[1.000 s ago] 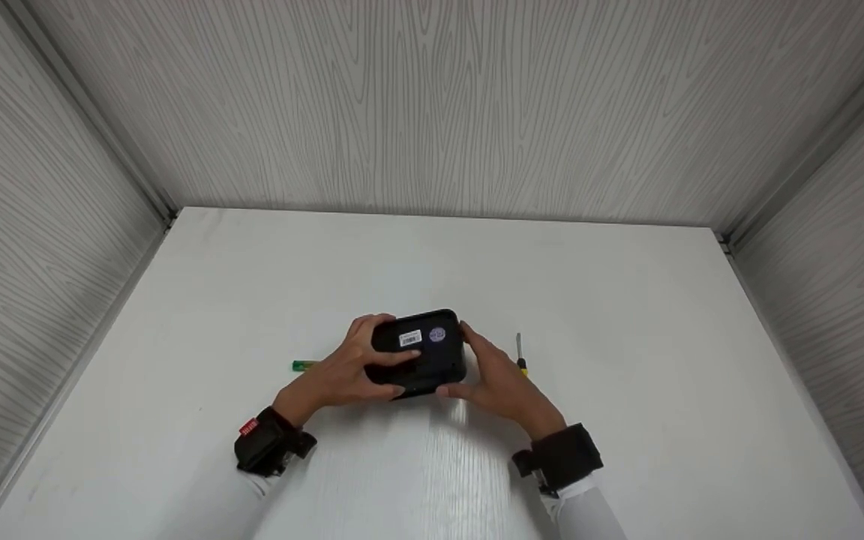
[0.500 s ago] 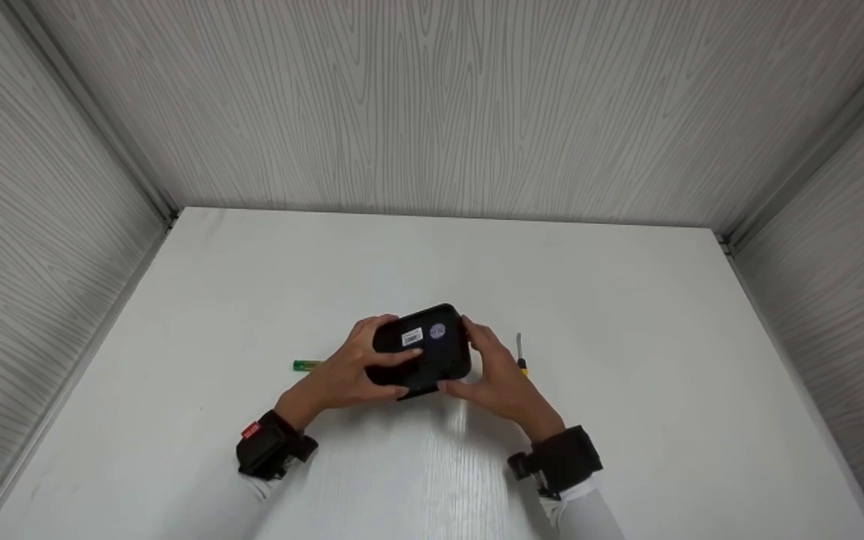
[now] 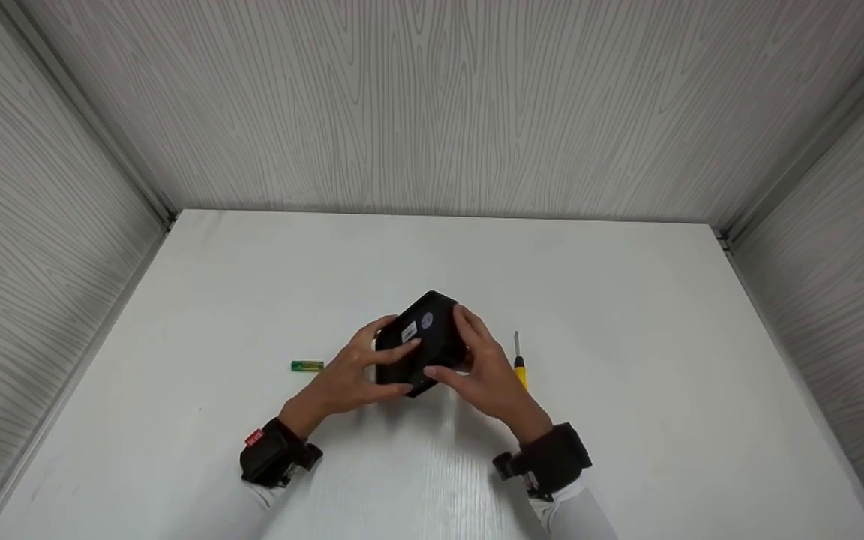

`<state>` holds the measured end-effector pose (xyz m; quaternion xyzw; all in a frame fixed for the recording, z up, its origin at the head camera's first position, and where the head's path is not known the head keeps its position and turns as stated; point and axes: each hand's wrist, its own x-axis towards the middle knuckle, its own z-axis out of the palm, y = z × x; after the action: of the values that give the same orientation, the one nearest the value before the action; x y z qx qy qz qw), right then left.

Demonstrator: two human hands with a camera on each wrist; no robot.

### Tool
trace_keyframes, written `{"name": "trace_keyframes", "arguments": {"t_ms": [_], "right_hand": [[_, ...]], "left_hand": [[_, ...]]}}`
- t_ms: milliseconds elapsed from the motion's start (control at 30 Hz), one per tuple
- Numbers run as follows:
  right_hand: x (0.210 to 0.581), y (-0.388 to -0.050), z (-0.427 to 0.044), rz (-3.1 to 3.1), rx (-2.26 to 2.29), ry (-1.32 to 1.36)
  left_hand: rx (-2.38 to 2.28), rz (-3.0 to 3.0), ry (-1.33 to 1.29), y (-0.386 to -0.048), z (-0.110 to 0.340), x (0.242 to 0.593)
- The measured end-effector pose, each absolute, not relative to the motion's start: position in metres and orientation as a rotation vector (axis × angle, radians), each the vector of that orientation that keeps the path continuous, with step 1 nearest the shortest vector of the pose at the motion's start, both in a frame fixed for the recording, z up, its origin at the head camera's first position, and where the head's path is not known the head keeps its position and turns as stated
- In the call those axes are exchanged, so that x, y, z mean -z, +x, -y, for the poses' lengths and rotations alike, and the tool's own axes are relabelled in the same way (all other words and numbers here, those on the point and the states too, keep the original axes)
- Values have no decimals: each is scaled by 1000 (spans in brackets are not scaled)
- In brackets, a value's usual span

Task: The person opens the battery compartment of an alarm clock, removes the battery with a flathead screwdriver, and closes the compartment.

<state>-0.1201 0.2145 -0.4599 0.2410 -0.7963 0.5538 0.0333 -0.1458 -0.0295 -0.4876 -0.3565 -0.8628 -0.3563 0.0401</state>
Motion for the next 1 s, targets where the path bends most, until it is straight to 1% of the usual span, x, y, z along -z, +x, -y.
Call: {"name": "trace_keyframes", "arguments": {"t_ms": [233, 433, 733, 833, 1000], "right_hand": [[457, -120, -214, 2449, -1629, 724], [454, -120, -210, 2411, -1595, 757], [449, -122, -205, 2414, -1371, 779], [448, -122, -203, 2412, -1317, 804], [445, -121, -199, 2438, -1254, 849]], "left_hand": [[1022, 2532, -1158, -147, 24, 494], [1058, 2434, -1172, -145, 21, 497], [878, 2525, -1076, -135, 12, 493], [965, 2568, -1115, -134, 10, 490], [1247, 2580, -1157, -134, 10, 484]]}}
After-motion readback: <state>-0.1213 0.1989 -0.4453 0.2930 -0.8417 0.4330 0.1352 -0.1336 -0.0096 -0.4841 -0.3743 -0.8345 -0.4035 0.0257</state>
